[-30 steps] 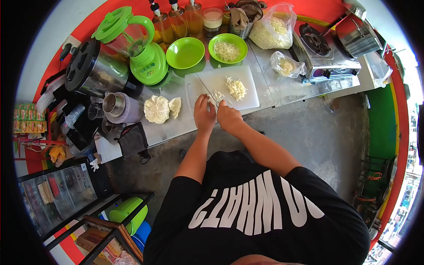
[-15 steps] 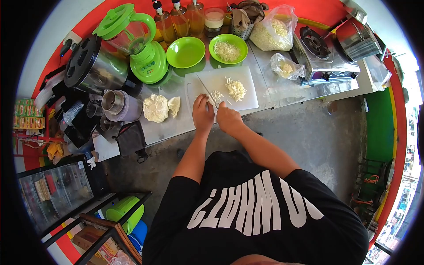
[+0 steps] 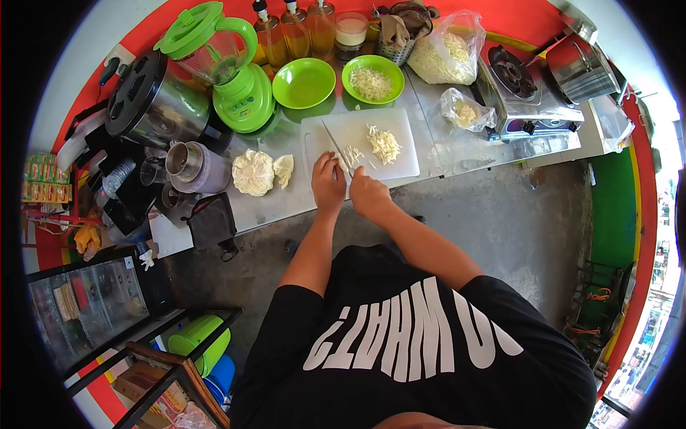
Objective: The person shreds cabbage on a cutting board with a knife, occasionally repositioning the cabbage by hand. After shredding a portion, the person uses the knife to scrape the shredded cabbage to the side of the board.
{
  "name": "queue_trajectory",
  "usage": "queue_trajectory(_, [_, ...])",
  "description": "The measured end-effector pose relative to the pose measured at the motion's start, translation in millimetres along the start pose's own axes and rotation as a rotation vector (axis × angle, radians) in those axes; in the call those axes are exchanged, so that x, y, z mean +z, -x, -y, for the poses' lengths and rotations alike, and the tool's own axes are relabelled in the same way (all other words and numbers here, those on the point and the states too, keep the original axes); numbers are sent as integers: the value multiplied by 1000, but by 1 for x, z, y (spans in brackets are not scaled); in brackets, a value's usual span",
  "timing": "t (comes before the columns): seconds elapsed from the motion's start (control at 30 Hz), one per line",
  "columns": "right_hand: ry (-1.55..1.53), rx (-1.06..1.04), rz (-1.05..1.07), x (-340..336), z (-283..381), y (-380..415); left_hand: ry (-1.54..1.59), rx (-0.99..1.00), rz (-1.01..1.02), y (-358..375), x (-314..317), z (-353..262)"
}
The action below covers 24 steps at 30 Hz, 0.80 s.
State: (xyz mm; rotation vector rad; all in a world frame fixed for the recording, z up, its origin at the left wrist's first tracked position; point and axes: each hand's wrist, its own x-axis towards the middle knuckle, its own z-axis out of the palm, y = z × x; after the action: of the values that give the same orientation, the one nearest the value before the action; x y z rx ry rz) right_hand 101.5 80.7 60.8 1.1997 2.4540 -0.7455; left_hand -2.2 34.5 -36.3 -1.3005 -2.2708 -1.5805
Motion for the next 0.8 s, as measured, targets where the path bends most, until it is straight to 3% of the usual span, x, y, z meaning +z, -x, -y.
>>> queue_trajectory(0.17, [-71, 114, -12, 28, -11, 10, 14, -58, -3, 0, 4, 2])
queue_trajectory(0.37, [6, -24, -65, 13, -8, -18, 13, -22, -2, -3, 0, 1])
queue_trajectory(0.8, [-66, 57, -57, 18, -7, -14, 30, -59, -42, -2, 4, 6])
